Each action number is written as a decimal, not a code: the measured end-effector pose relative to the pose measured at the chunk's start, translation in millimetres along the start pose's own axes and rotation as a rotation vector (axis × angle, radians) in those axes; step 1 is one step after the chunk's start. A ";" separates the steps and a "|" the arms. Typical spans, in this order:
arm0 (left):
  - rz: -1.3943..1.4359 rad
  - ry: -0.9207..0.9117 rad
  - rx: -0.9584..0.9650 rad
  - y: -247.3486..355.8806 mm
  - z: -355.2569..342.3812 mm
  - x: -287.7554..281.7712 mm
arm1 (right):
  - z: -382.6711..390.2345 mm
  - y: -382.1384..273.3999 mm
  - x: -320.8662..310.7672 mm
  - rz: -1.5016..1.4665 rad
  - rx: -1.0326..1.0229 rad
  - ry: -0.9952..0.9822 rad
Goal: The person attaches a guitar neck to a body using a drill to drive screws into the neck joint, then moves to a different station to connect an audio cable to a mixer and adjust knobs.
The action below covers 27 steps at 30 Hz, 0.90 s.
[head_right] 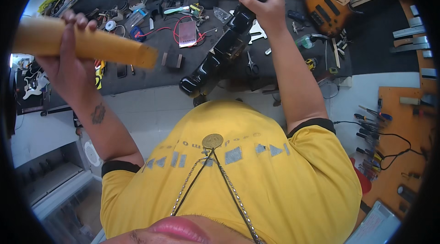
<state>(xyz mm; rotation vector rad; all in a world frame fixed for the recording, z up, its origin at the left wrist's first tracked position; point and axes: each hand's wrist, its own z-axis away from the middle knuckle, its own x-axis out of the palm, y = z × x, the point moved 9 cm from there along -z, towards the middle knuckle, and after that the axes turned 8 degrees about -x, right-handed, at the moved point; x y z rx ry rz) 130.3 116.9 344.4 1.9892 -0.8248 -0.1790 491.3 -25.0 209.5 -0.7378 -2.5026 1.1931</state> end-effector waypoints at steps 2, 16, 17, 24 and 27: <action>0.029 0.020 -0.014 -9.3 -12.5 21.2 | 3.6 -2.8 -3.9 0.018 0.017 0.001; 0.106 -0.276 0.206 -11.3 -40.0 117.1 | 20.5 -18.8 -1.7 -0.139 0.036 0.061; 0.052 -0.270 0.219 -6.6 -39.5 122.1 | 21.5 -19.0 -2.1 -0.147 0.030 0.067; 0.094 -0.271 0.344 -13.0 -38.0 134.8 | 21.9 -24.9 -2.8 -0.090 0.045 0.076; 0.001 -0.305 0.182 5.2 -29.1 138.5 | 27.2 -23.6 -11.2 -0.096 0.055 0.113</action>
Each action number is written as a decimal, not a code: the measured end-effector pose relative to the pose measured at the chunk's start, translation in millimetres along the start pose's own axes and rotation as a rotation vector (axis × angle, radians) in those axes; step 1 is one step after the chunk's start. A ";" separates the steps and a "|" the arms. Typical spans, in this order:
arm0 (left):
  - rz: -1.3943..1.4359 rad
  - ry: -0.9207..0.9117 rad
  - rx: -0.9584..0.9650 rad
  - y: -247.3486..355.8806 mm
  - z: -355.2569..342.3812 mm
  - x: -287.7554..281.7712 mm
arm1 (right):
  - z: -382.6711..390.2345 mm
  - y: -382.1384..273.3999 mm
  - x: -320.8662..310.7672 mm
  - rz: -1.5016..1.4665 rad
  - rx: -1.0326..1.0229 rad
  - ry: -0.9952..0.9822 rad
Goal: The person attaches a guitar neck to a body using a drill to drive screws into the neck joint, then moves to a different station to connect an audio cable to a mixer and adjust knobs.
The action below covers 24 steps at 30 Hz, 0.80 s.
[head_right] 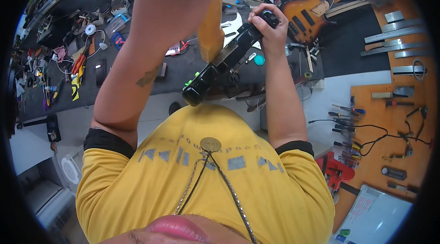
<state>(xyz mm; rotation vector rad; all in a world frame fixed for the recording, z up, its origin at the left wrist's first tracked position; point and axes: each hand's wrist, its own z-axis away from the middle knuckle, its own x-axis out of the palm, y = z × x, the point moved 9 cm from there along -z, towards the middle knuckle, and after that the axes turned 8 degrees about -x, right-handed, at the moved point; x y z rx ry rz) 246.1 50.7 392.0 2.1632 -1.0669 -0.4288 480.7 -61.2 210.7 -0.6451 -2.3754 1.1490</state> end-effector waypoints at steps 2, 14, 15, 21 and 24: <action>-0.070 -0.018 -0.049 4.1 -1.4 3.1 | -2.8 0.7 -0.1 -0.031 -0.003 -0.028; -0.004 0.003 -0.087 -3.0 -1.9 19.1 | -0.1 -9.0 5.9 -0.019 0.000 -0.022; -0.088 0.012 -0.075 3.3 1.9 19.3 | -0.7 -9.2 5.2 -0.021 0.001 -0.022; -0.047 -0.117 -0.244 -62.4 27.9 35.5 | 2.8 -8.4 -6.3 0.008 0.016 0.077; 0.155 -0.270 -0.388 -122.9 68.2 56.3 | -2.6 -8.4 -11.1 0.048 -0.034 0.036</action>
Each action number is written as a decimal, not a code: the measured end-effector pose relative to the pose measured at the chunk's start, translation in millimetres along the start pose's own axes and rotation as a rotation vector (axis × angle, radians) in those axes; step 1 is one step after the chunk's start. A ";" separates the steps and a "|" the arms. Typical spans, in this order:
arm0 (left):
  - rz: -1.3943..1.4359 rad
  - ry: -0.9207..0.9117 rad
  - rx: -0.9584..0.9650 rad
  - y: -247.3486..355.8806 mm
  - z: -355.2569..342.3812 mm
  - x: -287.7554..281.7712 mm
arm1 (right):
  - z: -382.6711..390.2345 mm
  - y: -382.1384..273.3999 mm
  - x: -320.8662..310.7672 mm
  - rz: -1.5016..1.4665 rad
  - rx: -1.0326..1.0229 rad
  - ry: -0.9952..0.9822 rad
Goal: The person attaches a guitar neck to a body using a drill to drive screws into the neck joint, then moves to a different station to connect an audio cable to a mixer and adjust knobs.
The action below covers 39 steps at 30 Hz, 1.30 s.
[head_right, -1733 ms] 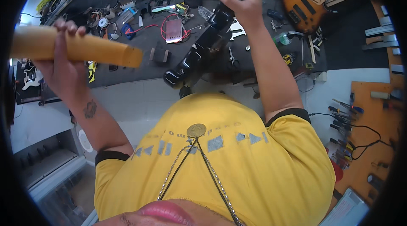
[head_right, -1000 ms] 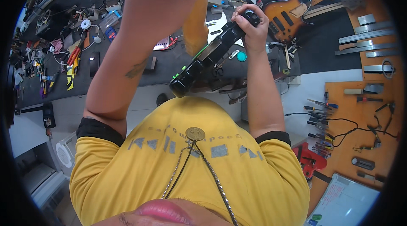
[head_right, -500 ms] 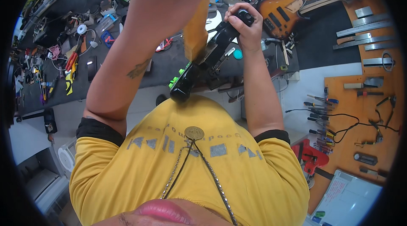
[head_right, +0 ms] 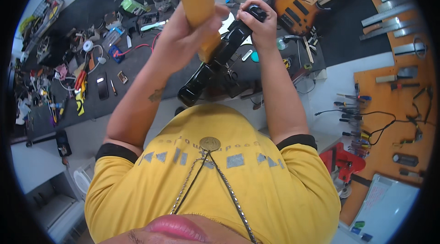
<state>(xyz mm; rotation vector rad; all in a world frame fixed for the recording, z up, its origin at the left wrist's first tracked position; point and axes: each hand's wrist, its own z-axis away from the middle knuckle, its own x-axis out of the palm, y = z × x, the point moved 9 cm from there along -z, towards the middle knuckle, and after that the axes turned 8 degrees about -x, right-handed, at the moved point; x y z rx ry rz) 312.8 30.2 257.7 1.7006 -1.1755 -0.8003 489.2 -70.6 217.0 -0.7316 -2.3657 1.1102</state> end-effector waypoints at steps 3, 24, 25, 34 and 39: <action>0.189 -0.050 -0.094 -37.6 9.2 12.8 | -0.8 18.1 -12.6 -0.011 0.044 0.002; 0.269 -0.229 -0.249 -83.8 22.3 31.7 | -12.9 20.5 -0.8 0.159 -0.012 0.026; 0.268 -0.239 -0.256 -83.4 25.3 35.4 | -12.6 21.4 -2.2 0.160 -0.009 0.039; -0.088 -0.219 -0.256 -105.0 24.6 33.5 | -14.7 28.2 4.3 0.117 -0.024 0.026; -0.045 -0.224 -0.260 -94.5 23.9 41.7 | -16.0 28.2 -0.4 0.168 -0.083 0.033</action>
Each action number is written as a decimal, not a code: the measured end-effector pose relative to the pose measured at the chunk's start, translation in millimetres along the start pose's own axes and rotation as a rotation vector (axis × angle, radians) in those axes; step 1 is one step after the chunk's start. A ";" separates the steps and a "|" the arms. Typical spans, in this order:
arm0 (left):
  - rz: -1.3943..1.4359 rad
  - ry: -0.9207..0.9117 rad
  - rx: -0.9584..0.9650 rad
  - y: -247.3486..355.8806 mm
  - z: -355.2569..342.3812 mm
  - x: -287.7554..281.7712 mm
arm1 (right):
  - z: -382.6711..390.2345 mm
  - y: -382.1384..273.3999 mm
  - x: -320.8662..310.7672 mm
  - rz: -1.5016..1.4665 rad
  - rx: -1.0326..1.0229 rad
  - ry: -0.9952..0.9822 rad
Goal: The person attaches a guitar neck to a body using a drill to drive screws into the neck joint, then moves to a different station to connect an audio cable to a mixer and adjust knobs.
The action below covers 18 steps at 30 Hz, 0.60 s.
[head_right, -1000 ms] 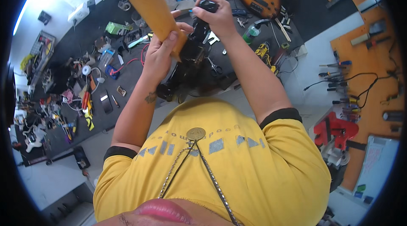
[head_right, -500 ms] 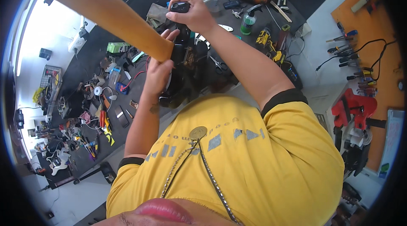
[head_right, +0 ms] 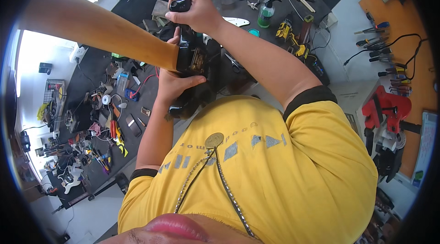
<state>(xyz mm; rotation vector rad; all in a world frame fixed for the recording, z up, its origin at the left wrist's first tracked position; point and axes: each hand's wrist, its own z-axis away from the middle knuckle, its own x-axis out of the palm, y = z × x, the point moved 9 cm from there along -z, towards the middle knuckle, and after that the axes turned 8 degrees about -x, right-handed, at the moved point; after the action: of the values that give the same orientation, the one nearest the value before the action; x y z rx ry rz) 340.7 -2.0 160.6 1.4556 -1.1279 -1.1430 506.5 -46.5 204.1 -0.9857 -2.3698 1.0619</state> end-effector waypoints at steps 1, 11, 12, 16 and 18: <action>0.092 0.014 -0.036 -0.1 0.3 0.9 | 0.1 0.5 0.8 0.012 0.009 0.002; 0.283 0.144 -0.069 -8.9 8.1 -12.8 | 27.7 0.9 1.0 -0.156 0.248 -0.247; 0.143 0.138 0.009 -2.1 8.3 -15.8 | 43.0 -0.2 1.2 -0.343 0.376 -0.305; 0.084 0.154 -0.010 -7.4 8.9 -19.9 | 83.9 -0.5 3.1 -0.175 0.200 -0.425; 0.011 0.131 -0.089 -26.1 15.4 -22.0 | 86.4 8.0 5.5 -0.069 0.309 -0.290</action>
<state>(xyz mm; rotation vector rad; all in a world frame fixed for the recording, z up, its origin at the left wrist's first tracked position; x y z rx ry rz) 325.2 21.3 135.6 1.4318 -0.9819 -1.0612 457.4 -82.4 141.9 -0.6723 -2.3348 1.5760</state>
